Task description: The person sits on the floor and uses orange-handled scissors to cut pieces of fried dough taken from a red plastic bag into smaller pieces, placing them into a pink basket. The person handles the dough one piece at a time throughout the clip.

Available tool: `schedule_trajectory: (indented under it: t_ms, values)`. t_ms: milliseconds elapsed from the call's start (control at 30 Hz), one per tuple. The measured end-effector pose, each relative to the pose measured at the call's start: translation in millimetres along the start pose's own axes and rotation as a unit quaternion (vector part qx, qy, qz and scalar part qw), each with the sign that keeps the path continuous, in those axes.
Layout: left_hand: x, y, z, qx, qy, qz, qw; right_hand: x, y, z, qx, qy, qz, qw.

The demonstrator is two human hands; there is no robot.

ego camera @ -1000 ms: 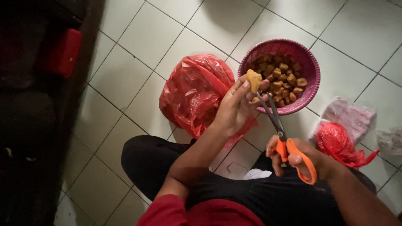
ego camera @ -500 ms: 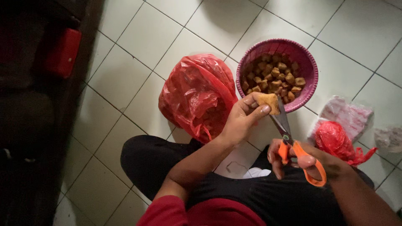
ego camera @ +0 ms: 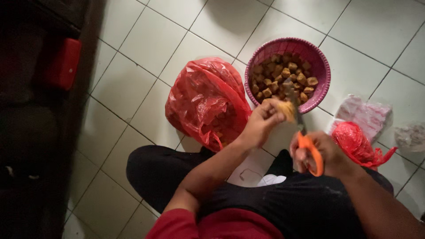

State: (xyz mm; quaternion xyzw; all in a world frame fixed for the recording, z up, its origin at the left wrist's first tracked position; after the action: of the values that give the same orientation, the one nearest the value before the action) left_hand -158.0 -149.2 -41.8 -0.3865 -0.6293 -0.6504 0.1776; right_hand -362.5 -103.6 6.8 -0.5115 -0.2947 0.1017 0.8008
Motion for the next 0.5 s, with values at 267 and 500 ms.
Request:
schedule_trajectory:
  t_ms: [267,500]
  values:
    - [-37.1,-60.5,-75.6,-0.006,0.158,-0.317,0.935,-13.6,-0.3,5.9,-0.045,0.076,-0.016,0.996]
    - [-190.5,-47.5,-49.8,-0.319,0.043,-0.441,0.838,-21.0,-1.5,18.0,-0.083,0.098,0.086,0.988]
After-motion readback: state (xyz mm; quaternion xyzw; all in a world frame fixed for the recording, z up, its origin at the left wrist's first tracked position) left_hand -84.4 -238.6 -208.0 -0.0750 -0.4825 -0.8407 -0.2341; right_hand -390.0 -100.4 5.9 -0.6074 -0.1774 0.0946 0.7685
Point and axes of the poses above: each hand's wrist, its own z-axis away from the middle knuckle, its own x-axis out of the palm, y = z × x, the point moved 1 cm from there along -z, towards the middle knuckle, and after that the axes turned 4 degrees about y, right-handed, at the moved point
